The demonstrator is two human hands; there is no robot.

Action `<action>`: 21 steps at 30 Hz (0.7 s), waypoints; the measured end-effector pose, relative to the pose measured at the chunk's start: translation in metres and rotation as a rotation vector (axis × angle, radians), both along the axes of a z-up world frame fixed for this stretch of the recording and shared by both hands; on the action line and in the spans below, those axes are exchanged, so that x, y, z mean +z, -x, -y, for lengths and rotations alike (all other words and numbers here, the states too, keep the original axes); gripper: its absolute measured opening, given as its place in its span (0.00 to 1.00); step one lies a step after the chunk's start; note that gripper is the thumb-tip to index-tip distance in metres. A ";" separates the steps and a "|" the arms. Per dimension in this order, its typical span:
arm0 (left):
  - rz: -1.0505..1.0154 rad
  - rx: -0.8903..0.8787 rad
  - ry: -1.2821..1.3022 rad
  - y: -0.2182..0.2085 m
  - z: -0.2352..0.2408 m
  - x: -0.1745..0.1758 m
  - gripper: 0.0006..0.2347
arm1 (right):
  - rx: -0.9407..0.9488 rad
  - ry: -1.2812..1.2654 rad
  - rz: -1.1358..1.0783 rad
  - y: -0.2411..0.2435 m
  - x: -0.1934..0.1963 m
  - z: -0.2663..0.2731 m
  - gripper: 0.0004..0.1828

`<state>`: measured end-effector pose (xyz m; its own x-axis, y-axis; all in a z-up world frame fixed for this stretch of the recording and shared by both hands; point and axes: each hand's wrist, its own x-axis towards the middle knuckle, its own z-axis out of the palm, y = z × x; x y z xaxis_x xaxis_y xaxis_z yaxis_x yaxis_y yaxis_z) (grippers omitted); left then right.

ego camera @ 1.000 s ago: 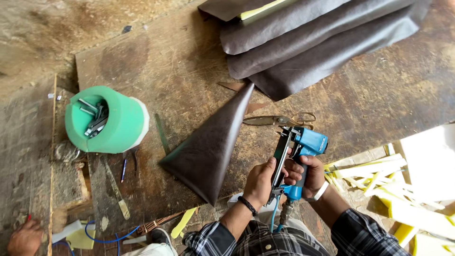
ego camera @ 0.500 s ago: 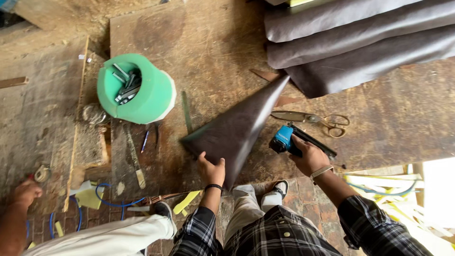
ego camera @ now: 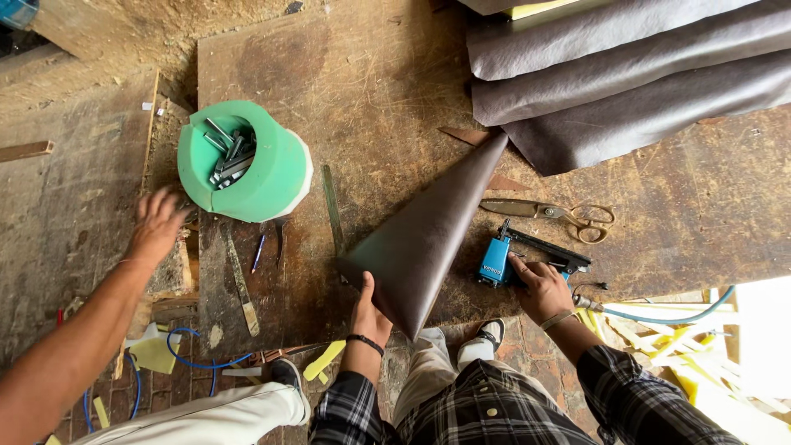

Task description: The person staples dark fabric onto a triangular wooden board using a pneumatic staple gun. They repeatedly pull the fabric taut, align the edges, and drive staples along the perimeter to secure the material.

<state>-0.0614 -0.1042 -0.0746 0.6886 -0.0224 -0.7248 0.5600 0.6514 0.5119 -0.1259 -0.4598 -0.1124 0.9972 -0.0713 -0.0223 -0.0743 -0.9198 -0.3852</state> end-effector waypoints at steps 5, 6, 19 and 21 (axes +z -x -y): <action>0.200 0.024 0.026 0.026 -0.005 -0.007 0.28 | -0.074 0.072 -0.309 -0.007 0.016 0.001 0.29; 0.281 -0.009 -0.016 0.027 -0.016 -0.004 0.28 | -0.042 -0.007 -0.241 -0.010 0.021 -0.001 0.32; 0.375 -0.305 0.051 -0.046 -0.109 0.007 0.28 | -0.475 0.260 0.658 0.062 0.164 0.016 0.47; 0.505 -0.399 -0.061 -0.072 -0.111 0.007 0.26 | -0.494 0.339 0.658 0.093 0.185 0.002 0.41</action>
<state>0.0103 0.0065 -0.0677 0.8926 -0.3160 -0.3215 0.4333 0.4047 0.8053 -0.2187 -0.4622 0.0727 0.6539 -0.3954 0.6451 -0.3528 -0.9135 -0.2024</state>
